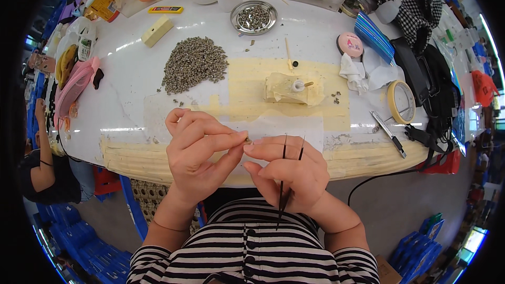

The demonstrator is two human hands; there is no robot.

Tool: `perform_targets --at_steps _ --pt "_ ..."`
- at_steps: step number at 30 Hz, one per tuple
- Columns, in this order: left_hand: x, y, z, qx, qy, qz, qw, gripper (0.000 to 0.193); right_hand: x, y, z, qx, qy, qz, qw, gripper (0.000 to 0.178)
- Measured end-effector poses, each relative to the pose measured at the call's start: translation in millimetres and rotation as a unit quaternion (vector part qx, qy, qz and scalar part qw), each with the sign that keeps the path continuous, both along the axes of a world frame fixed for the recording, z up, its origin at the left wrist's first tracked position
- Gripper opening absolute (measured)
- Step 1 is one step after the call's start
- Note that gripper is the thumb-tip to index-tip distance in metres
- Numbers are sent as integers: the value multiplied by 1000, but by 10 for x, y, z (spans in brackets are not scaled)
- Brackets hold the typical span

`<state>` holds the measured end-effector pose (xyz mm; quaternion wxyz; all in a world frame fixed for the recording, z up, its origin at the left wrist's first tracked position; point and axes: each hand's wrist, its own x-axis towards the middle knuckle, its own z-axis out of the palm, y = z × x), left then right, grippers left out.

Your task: The person assembles toy parts by hand, using a small brush to apply adhesive to a wooden block, picking up small metal pins with tweezers, and carefully inserting the pins into a hole in the block.

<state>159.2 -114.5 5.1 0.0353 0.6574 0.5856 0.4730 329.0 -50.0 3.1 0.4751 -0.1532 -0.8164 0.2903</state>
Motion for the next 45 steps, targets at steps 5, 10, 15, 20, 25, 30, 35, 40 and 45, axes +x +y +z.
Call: perform_targets --at_steps 5,10,15,20,25,30,35,40,45 --pt "-9 5 -4 8 -18 -5 1000 27 -14 -14 -34 3 -15 -28 999 33" --pt "-14 2 15 18 -22 -23 999 29 -4 -14 -72 -58 3 -34 998 30" --pt "-18 -1 7 20 -10 -27 999 30 20 -28 -88 -173 3 -6 985 30" --pt "-2 -2 13 13 5 -12 1000 28 14 5 -99 -103 7 -25 994 32" --pt "1 4 15 -9 9 0 1000 26 -5 -16 -42 27 -12 -15 999 37" --pt "-12 -1 -2 1 -12 -2 1000 27 -33 -3 -57 25 -14 -43 999 34" --pt "-3 3 8 10 -31 -10 999 25 -29 1 -103 -48 -9 -36 998 31" --pt "-11 4 23 10 -9 -18 1000 27 3 1 -78 -165 2 -5 986 31" --pt "1 -1 -6 -1 5 2 1000 27 0 -17 -48 -19 -7 -16 1000 33"
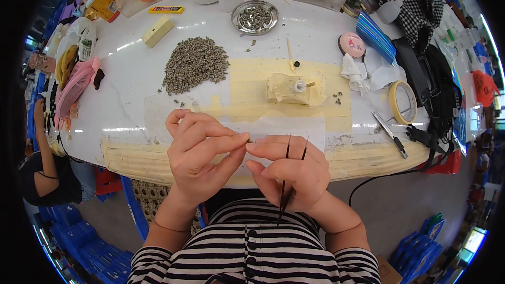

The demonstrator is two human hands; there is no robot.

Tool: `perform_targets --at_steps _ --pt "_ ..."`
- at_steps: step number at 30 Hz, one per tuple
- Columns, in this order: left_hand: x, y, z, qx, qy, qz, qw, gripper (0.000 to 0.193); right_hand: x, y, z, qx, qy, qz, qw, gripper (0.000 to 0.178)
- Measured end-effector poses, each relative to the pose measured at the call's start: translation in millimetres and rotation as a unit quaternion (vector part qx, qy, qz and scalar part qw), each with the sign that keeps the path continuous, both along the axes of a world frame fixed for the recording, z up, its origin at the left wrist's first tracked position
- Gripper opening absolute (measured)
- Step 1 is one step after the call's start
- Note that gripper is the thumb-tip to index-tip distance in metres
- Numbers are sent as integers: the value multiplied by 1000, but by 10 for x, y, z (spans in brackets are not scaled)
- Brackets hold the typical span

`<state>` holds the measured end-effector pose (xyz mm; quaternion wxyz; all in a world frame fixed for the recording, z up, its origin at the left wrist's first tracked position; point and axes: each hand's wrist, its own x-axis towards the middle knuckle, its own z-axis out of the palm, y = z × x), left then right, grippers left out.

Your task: The person assembles toy parts by hand, using a small brush to apply adhesive to a wooden block, picking up small metal pins with tweezers, and carefully inserting the pins into a hole in the block.

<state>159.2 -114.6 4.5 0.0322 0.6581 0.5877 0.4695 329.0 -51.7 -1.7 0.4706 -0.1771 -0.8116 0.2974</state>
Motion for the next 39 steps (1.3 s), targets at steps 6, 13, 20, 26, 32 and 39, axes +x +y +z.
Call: perform_targets --at_steps 6,13,20,26,32,39 --pt "-18 2 5 -1 -26 1 1000 28 -45 14 -5 32 -15 -13 999 33" --pt "-15 -12 24 9 -23 -17 1000 29 -15 14 -22 -129 14 20 991 29" --pt "15 -15 28 11 15 6 1000 27 36 4 -51 -209 48 19 977 34" --pt "8 -5 -5 12 11 18 1000 28 -5 -7 17 -44 1 14 999 32" --pt "12 -19 26 17 23 9 1000 31 9 -2 42 -187 8 -3 982 28" --pt "23 -16 30 15 29 6 999 31 11 1 43 -203 8 4 979 28"
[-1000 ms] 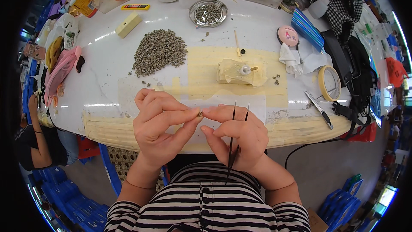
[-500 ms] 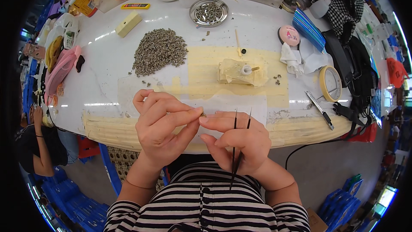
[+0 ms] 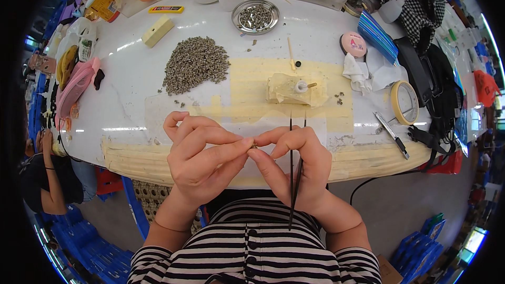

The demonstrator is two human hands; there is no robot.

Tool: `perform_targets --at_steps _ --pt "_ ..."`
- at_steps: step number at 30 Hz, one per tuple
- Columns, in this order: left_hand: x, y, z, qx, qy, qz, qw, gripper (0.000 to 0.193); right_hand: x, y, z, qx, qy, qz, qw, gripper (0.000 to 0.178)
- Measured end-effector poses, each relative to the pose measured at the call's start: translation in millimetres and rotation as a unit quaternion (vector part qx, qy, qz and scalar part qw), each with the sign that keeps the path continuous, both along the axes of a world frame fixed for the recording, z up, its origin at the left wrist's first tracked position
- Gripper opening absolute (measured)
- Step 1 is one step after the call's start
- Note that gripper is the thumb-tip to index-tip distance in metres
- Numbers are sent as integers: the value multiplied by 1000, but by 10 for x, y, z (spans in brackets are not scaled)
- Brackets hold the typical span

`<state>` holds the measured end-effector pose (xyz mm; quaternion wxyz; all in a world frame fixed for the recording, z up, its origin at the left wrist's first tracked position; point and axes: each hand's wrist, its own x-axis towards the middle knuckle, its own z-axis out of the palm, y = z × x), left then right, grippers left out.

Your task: The person assembles toy parts by hand, using a small brush to apply adhesive to a wooden block, picking up small metal pins with tweezers, and carefully inserting the pins into a hole in the block.

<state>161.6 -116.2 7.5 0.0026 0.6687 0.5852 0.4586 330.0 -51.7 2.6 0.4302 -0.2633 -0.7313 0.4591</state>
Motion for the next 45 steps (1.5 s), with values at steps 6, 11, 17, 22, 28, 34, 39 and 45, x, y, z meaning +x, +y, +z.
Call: perform_targets --at_steps 6,11,17,22,28,34,39,45 --pt "-17 -2 -9 -18 -13 18 1000 29 -42 -18 29 265 -41 7 963 33" --pt "-23 3 -30 -5 -29 13 999 30 -56 9 -55 226 -30 -23 973 31" --pt "-19 -14 7 -4 -18 -17 1000 31 -4 -17 -62 11 24 14 1000 29" --pt "-13 -3 6 -7 -9 -22 1000 31 16 -11 -80 -1 37 11 999 32" --pt "-21 4 -8 -16 -6 -3 1000 29 0 -20 0 227 -19 -2 974 34" --pt "-26 12 -9 -7 -19 -5 1000 28 -22 -1 -42 229 -24 -26 973 33" --pt "-18 3 -14 -1 -19 -9 1000 30 -7 13 -74 184 -9 -27 983 32" --pt "-12 -14 -6 -7 -9 -17 1000 33 4 8 -94 101 13 -15 995 30"
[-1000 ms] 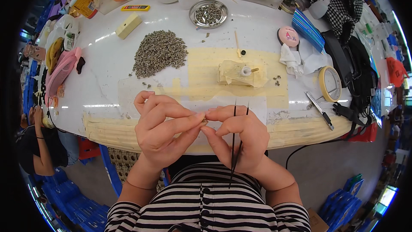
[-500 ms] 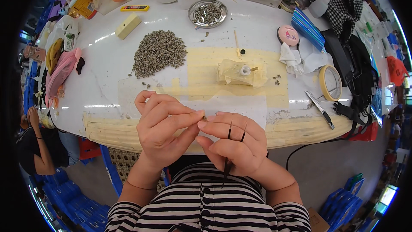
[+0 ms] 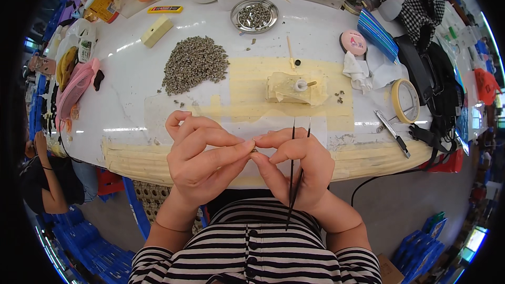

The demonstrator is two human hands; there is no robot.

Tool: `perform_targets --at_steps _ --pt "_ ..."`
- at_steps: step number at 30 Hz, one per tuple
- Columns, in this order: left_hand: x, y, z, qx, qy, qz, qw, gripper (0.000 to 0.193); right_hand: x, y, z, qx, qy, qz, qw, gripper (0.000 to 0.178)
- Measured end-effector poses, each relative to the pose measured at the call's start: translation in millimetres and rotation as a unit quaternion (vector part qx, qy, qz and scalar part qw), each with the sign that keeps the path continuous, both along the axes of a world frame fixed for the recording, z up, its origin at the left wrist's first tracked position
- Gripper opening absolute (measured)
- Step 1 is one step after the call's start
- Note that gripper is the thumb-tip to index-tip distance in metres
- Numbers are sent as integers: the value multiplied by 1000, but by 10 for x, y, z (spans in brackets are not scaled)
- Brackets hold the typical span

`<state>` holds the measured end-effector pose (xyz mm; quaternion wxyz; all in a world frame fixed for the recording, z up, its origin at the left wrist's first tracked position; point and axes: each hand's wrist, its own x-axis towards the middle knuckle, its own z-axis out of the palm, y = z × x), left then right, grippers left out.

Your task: The person assembles toy parts by hand, using a small brush to apply adhesive to a wooden block, picking up small metal pins with tweezers, and carefully inserting the pins into a hole in the block.

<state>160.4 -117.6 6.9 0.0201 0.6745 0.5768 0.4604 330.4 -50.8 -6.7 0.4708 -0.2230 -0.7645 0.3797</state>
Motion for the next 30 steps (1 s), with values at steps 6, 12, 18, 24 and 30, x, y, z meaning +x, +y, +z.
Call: perform_targets --at_steps 6,12,18,24,30 --pt "5 1 5 -3 16 1 1000 33 14 2 -4 -68 24 13 997 30" --pt "11 16 -7 -6 9 20 1000 29 -7 -12 30 116 -25 -21 993 32" --pt "-10 18 -1 -5 -1 19 1000 28 -14 6 23 160 -50 -19 986 32" --pt "-4 2 10 -4 -8 4 1000 31 -17 4 4 32 -20 -7 999 29" --pt "-1 -1 4 -9 0 0 1000 33 -1 16 -4 -16 5 12 1000 29"
